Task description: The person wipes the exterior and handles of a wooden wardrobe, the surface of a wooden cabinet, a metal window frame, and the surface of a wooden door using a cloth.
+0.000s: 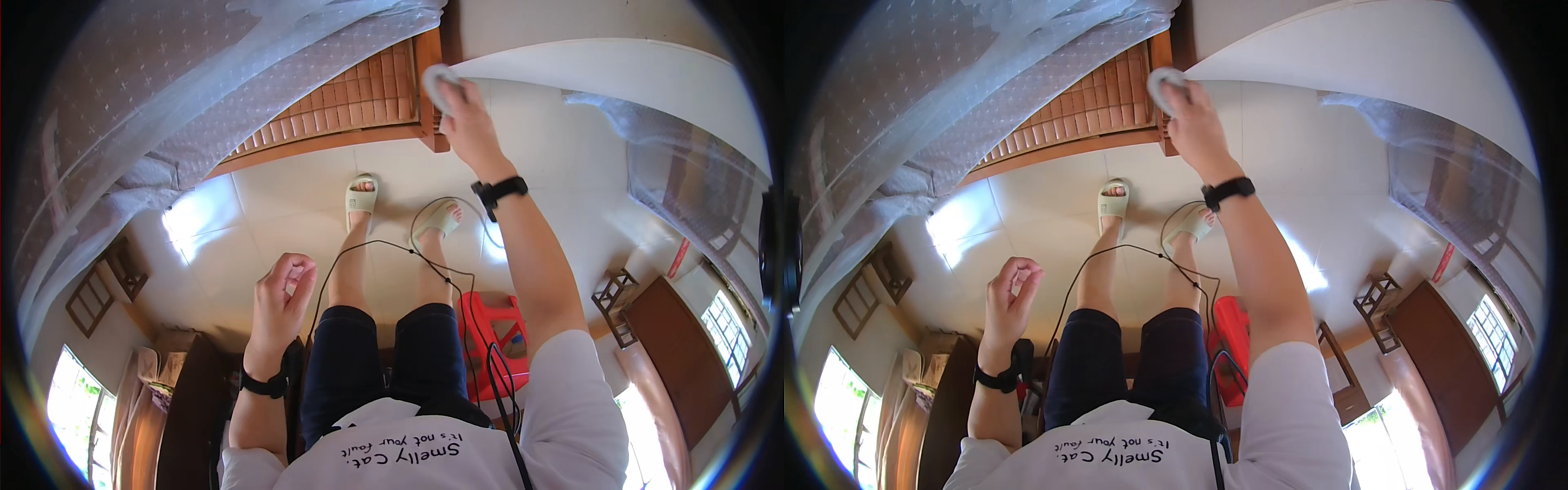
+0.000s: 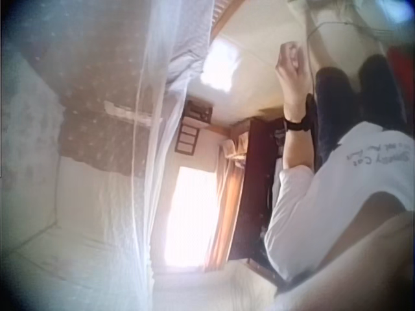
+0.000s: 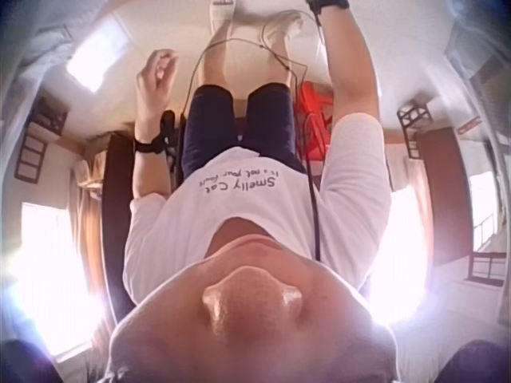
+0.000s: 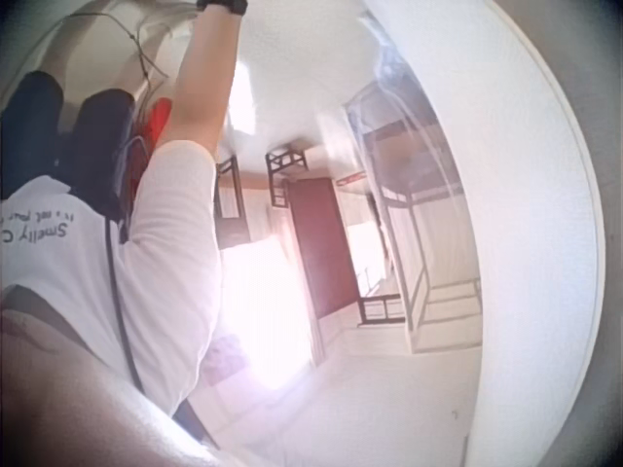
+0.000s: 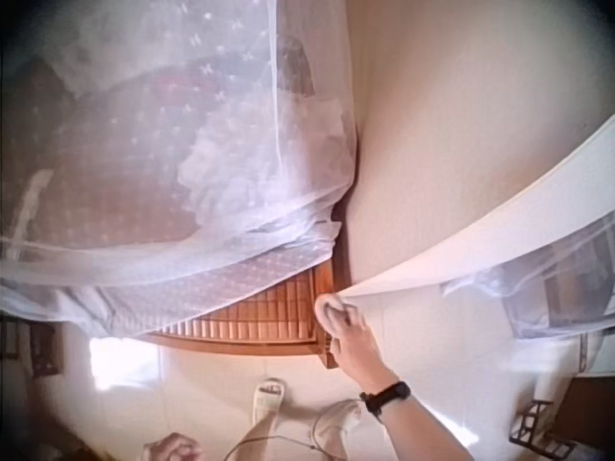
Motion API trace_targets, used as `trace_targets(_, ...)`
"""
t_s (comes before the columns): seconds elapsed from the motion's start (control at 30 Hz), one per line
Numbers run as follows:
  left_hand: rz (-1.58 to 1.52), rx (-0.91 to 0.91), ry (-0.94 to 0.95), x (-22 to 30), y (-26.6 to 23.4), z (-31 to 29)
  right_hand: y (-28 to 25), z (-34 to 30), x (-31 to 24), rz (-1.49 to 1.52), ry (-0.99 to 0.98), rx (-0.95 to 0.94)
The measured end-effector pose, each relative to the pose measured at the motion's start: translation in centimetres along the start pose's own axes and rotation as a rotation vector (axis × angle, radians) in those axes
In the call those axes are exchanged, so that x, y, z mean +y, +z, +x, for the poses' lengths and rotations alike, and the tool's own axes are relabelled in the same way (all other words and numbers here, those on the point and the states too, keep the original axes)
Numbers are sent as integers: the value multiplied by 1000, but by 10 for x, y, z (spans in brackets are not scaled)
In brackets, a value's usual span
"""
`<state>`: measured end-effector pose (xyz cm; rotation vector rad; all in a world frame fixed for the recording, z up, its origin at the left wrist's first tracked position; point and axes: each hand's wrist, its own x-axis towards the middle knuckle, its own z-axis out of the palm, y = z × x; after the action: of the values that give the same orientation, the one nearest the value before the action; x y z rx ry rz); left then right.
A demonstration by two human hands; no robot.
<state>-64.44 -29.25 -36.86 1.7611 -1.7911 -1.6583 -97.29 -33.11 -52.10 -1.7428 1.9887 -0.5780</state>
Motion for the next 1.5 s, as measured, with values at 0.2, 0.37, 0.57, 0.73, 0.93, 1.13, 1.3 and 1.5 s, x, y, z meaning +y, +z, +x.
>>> trace_targets(0.2,9,-31,21,13,0,3,12,-53,-3,-178,-74,-66)
trace_targets(0.37,-6,2,-43,-2,-6,1,-10,-62,-9,-163,-10,-111)
trace_targets(0.57,50,-7,-39,0,-2,4,8,-42,32,-28,-64,-13)
trace_targets(0.73,47,-18,-16,-7,3,6,26,-56,50,110,211,51)
trace_targets(0.93,195,-100,114,-2,34,72,33,-58,45,391,200,171)
trace_targets(1.13,348,-154,214,2,100,197,63,-105,95,412,378,-67)
trace_targets(1.3,280,52,234,21,140,269,72,-115,81,816,557,244)
trace_targets(1.5,115,223,-99,33,197,308,77,-84,60,901,265,284)
